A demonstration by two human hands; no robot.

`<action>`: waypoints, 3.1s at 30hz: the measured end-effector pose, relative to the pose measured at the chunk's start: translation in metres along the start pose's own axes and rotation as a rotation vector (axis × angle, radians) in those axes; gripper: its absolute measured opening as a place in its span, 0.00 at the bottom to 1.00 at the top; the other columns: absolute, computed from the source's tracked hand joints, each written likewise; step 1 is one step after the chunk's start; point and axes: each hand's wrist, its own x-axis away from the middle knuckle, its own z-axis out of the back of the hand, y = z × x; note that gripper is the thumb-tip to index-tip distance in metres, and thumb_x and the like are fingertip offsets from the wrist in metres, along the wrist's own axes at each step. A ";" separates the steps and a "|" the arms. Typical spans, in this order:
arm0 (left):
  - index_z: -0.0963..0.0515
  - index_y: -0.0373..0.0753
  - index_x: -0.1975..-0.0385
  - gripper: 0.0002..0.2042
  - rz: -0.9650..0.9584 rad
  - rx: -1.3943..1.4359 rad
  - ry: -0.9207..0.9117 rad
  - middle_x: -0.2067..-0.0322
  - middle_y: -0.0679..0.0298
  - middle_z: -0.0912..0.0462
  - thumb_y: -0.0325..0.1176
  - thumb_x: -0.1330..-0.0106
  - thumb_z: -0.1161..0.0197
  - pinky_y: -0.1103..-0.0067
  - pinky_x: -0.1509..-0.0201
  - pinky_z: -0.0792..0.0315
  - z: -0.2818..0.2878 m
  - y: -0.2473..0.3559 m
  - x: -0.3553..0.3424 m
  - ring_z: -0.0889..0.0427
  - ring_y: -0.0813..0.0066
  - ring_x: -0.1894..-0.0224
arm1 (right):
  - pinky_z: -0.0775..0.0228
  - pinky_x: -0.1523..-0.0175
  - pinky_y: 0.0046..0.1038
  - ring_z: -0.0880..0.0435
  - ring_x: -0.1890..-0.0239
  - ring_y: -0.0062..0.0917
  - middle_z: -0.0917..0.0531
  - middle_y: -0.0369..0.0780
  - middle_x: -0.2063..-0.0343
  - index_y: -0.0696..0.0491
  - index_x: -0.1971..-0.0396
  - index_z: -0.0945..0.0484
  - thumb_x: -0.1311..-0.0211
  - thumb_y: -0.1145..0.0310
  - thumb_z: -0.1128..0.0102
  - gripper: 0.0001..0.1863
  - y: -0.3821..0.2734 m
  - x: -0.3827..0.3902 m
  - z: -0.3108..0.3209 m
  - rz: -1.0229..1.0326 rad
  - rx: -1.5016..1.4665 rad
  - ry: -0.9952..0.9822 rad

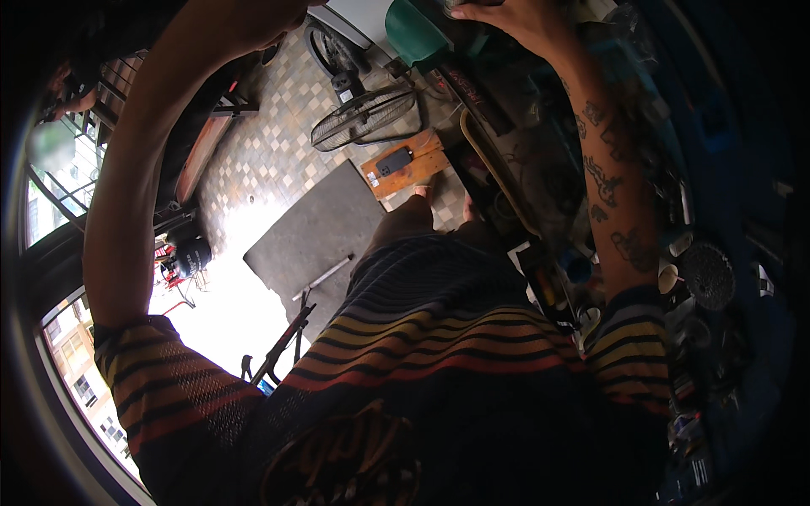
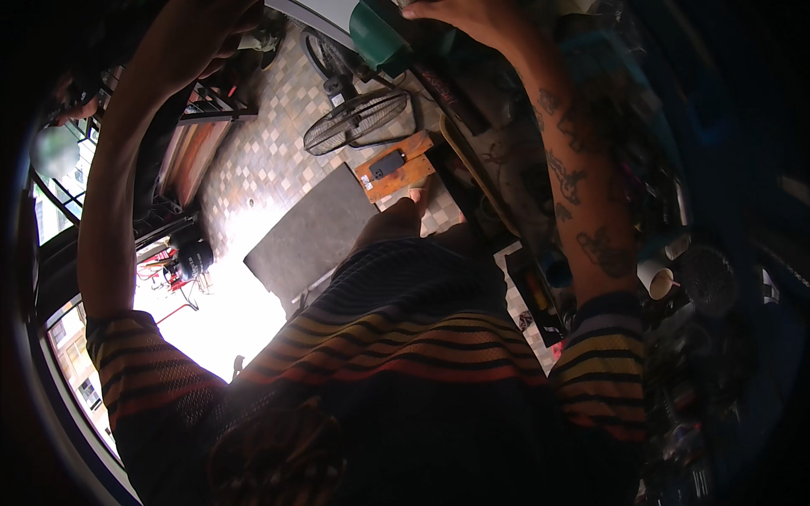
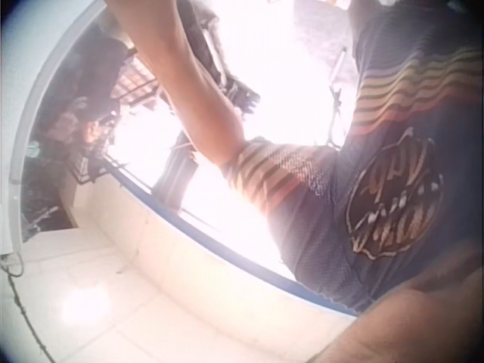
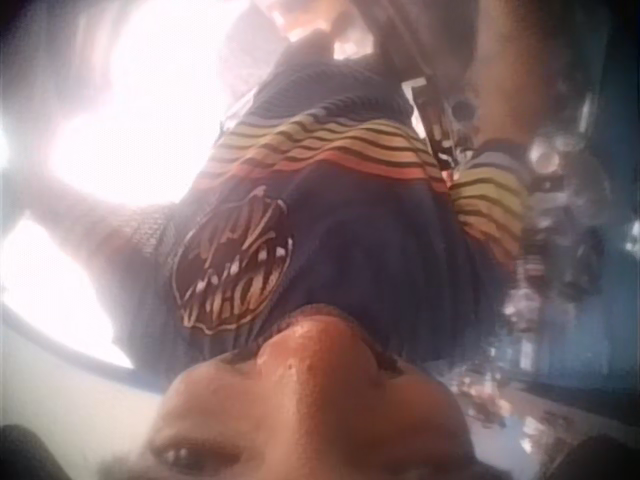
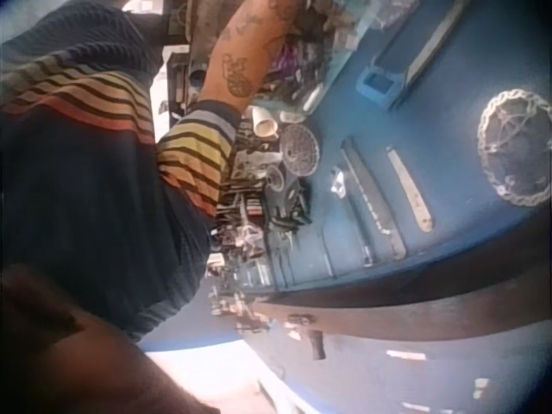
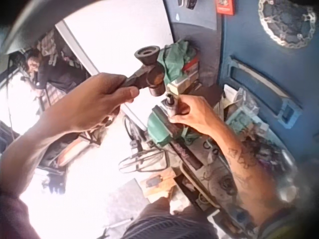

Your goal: The person uses a hammer and metal sleeve to press a bearing into a bicycle fork steerer tube, then installs the fork into the frame and tightens the headset with a wrench.

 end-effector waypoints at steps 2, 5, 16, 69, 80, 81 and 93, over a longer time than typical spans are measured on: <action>0.21 0.32 0.58 0.20 -0.097 -0.017 0.004 0.79 0.71 0.30 0.46 0.17 0.47 0.78 0.78 0.36 0.002 0.000 0.001 0.33 0.82 0.80 | 0.20 0.54 0.29 0.12 0.63 0.25 0.11 0.41 0.66 0.60 0.59 0.17 0.43 0.71 0.22 0.16 0.005 0.001 -0.003 -0.046 -0.023 -0.019; 0.20 0.32 0.58 0.21 -0.103 -0.013 -0.047 0.79 0.71 0.29 0.46 0.17 0.48 0.78 0.77 0.35 0.005 -0.001 0.001 0.32 0.82 0.80 | 0.20 0.54 0.29 0.12 0.63 0.24 0.11 0.40 0.66 0.60 0.59 0.17 0.43 0.70 0.22 0.16 0.012 0.004 -0.006 -0.011 -0.030 0.045; 0.20 0.32 0.58 0.22 -0.051 -0.063 -0.015 0.78 0.69 0.27 0.49 0.17 0.49 0.75 0.75 0.32 -0.004 0.003 -0.009 0.29 0.78 0.79 | 0.20 0.53 0.31 0.11 0.60 0.28 0.12 0.41 0.64 0.60 0.59 0.16 0.44 0.66 0.20 0.18 0.019 0.005 -0.015 0.039 0.019 0.128; 0.19 0.40 0.55 0.19 -0.018 0.184 -0.030 0.78 0.78 0.34 0.52 0.24 0.38 0.86 0.77 0.47 -0.013 -0.027 -0.034 0.39 0.92 0.79 | 0.20 0.49 0.31 0.12 0.56 0.30 0.14 0.39 0.59 0.55 0.57 0.15 0.48 0.61 0.17 0.21 0.068 0.014 -0.073 0.273 -0.017 0.647; 0.19 0.39 0.50 0.18 0.042 0.185 0.167 0.78 0.77 0.28 0.48 0.22 0.40 0.88 0.82 0.48 -0.010 -0.008 -0.026 0.37 0.95 0.81 | 0.20 0.50 0.30 0.12 0.57 0.29 0.14 0.38 0.59 0.54 0.58 0.14 0.47 0.61 0.18 0.20 0.068 0.014 -0.071 0.299 -0.047 0.650; 0.20 0.38 0.49 0.18 -0.041 0.243 0.280 0.79 0.77 0.29 0.48 0.22 0.41 0.89 0.83 0.47 -0.009 0.002 -0.025 0.38 0.95 0.83 | 0.20 0.50 0.30 0.12 0.57 0.29 0.14 0.38 0.59 0.54 0.58 0.14 0.47 0.61 0.18 0.20 0.068 0.014 -0.071 0.289 -0.038 0.652; 0.24 0.37 0.39 0.20 -0.240 0.028 0.312 0.66 0.67 0.16 0.45 0.20 0.44 0.91 0.79 0.40 0.005 -0.027 -0.033 0.23 0.89 0.74 | 0.20 0.49 0.30 0.12 0.56 0.29 0.13 0.38 0.60 0.54 0.58 0.14 0.47 0.60 0.18 0.20 0.066 0.015 -0.072 0.273 -0.029 0.645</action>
